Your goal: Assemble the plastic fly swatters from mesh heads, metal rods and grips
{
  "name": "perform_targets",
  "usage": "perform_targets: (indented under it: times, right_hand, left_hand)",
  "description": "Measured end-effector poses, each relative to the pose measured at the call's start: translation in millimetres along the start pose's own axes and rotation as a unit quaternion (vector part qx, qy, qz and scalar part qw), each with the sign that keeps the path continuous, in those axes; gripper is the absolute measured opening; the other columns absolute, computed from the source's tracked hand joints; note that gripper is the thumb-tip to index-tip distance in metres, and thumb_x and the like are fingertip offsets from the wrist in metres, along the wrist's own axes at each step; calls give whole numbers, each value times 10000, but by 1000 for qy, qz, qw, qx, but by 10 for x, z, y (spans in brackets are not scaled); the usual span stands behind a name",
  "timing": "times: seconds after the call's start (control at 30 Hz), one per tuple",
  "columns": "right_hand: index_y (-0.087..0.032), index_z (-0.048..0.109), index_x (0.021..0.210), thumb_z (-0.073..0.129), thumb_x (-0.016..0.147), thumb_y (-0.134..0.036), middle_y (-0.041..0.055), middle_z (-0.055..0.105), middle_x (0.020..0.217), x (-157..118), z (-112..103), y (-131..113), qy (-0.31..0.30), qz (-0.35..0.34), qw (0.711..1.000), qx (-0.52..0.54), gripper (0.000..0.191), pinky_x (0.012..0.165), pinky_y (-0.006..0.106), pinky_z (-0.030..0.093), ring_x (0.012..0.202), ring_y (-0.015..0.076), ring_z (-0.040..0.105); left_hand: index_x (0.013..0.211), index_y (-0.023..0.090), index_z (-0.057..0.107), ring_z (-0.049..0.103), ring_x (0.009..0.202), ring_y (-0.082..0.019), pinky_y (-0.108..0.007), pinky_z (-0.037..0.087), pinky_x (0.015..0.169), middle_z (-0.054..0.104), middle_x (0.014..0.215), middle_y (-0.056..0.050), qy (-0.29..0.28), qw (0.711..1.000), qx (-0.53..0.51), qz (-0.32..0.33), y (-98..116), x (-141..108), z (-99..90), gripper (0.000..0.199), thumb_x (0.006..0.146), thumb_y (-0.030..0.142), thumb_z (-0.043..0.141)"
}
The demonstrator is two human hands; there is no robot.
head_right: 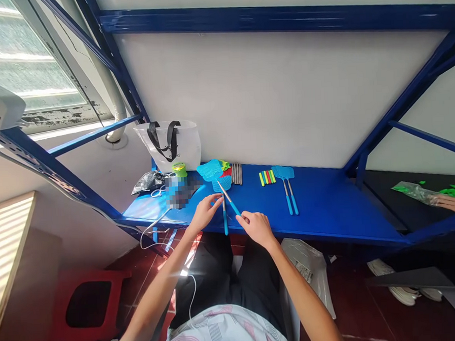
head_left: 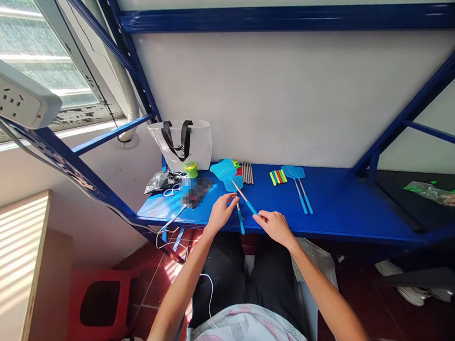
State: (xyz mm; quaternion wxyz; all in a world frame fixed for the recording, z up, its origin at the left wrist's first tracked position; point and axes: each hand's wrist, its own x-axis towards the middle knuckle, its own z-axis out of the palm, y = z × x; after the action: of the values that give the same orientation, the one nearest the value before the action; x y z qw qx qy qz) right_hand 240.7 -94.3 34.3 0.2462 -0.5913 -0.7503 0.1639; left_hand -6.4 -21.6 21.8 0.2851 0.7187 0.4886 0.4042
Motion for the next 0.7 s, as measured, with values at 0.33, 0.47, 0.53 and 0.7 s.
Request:
perform_targets:
  times: [0.33,0.47,0.53,0.7]
  right_hand:
    - [-246,640,755,477,1147,-522,56,707,737,83,103,209,25,124,988,-89,506,629,323,229,708,208,656]
    - [-240,675,752,501,1148,-503,73,727,756,68,86,201,19,113,985,-130,506,636,328,223,727,214,676]
    - [-239,666,735,512,1150,-518,73,723,748,65,69,202,8,103,985,-141,523,635,332,215,723,216,677]
    - [-244,581,701,515,1153,-580,44,673,688,69,21,244,-8,101,984,-148,568,629,319,212,682,209,644]
  left_hand:
    - [1487,205,641,696,1144,-326,-420,482,943,757,1206,-123,-17,958,285,33,-81,-131,369,419,1175,472,559]
    - [1510,200,622,714,1105,-309,-404,473,912,786,1145,-107,-54,952,297,49,-52,-114,337,369,1187,336,509]
    - [1495,199,632,716,1108,-299,-399,478,914,784,1171,-109,-61,949,307,49,-38,-110,319,358,1181,257,470]
    - [1412,204,689,719,1067,-286,-377,508,876,743,1156,-120,-60,947,314,17,17,-116,279,355,1181,219,420]
